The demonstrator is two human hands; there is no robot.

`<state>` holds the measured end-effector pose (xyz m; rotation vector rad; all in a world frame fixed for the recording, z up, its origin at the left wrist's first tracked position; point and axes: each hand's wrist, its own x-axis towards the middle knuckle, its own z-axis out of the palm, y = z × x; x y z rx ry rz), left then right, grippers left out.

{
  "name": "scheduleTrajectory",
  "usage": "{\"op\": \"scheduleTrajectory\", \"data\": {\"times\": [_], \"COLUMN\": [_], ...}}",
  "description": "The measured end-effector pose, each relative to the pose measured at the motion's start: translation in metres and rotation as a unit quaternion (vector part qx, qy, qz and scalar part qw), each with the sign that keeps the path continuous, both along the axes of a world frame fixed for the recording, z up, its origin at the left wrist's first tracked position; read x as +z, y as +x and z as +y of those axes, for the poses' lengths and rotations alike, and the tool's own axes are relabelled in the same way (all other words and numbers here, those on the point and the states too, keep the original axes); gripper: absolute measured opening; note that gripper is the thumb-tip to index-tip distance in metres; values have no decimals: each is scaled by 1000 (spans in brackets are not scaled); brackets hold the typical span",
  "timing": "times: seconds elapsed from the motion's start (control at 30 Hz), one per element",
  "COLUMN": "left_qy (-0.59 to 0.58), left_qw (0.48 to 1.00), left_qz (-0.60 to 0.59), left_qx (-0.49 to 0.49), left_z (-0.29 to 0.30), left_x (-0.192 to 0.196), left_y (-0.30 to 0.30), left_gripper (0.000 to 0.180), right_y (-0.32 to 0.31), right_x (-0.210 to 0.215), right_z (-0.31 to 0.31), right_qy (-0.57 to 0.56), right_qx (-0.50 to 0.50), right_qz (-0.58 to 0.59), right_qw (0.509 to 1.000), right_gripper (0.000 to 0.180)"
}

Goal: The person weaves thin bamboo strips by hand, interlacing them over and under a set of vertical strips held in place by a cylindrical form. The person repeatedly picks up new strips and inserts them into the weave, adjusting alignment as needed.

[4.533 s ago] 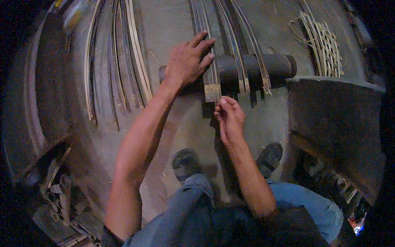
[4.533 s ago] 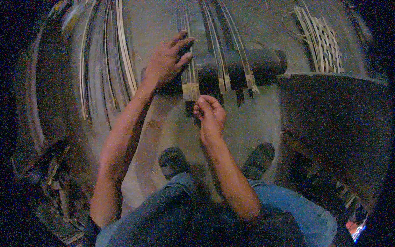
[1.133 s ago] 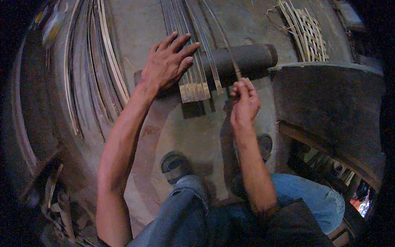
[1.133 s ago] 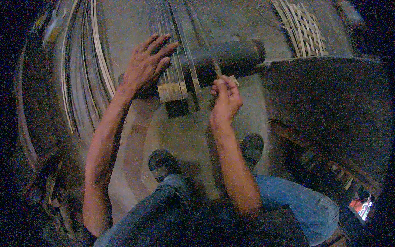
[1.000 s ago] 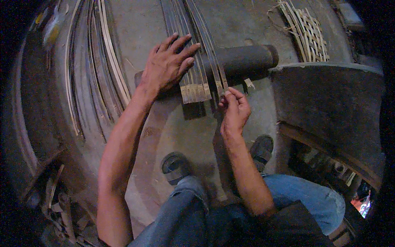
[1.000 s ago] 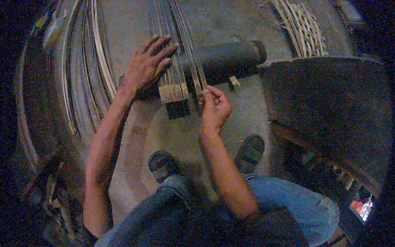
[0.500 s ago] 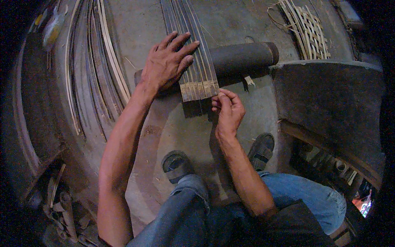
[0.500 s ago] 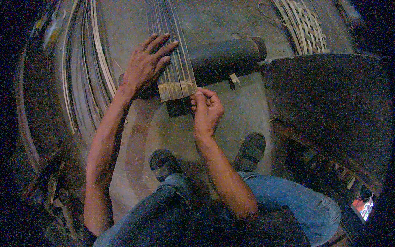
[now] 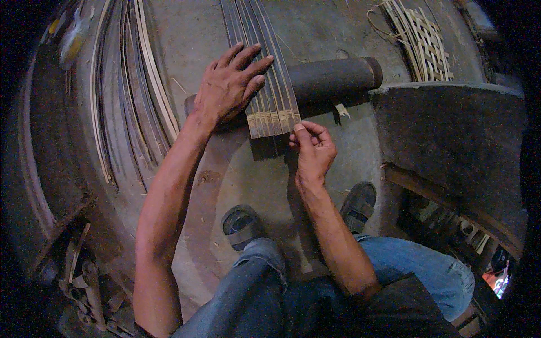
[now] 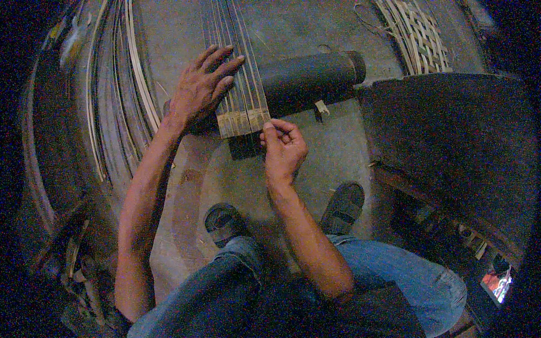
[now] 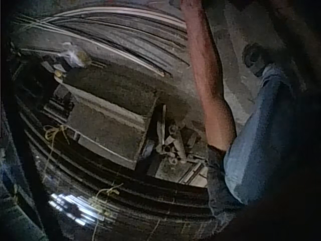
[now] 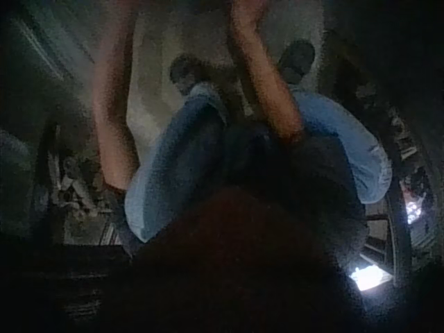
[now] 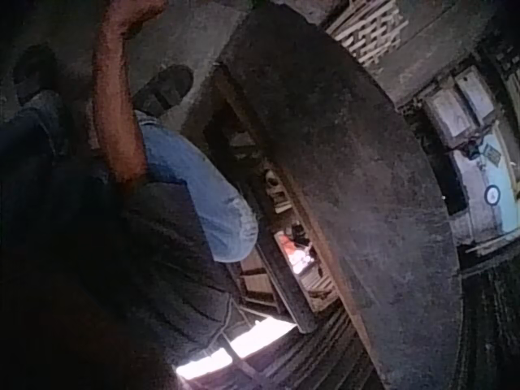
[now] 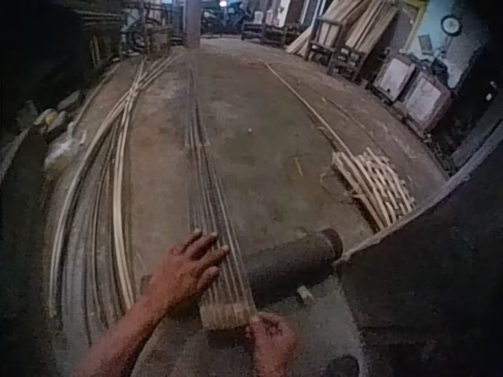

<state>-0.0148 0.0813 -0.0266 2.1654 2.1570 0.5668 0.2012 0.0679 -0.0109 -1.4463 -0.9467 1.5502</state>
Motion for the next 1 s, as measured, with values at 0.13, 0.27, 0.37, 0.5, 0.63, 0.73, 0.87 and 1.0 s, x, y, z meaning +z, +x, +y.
{"op": "scheduleTrajectory", "data": {"times": [0.13,0.27,0.37,0.5,0.63,0.73,0.87,1.0], "left_qy": [-2,0,1,2,2,-16,-14,4], "left_qw": [1000,1000,1000,1000,1000,1000,1000,1000], "left_qz": [-2,-6,-5,4,22,23,6,12], "left_qx": [2,1,2,5,1,2,1,6], "left_z": [0,1,2,2,2,3,-3,3], "left_x": [1,-1,0,1,-2,0,0,6], "left_y": [0,-3,-2,-1,-2,-2,-3,0], "left_gripper": [39,39,39,39,40,42,44,36], "right_y": [-1,0,1,4,-2,2,-15,-86], "right_x": [-2,-2,0,1,-1,-1,2,16], "right_z": [-1,0,1,3,1,5,47,153], "right_qy": [7,-15,-38,-56,-17,-18,283,502], "right_qx": [-6,1,-19,-22,-2,27,70,318], "right_qz": [-6,-1,32,67,-15,-93,-250,-259], "right_qw": [1000,1000,999,996,1000,995,923,762], "right_gripper": [17,15,15,15,14,17,23,38]}}
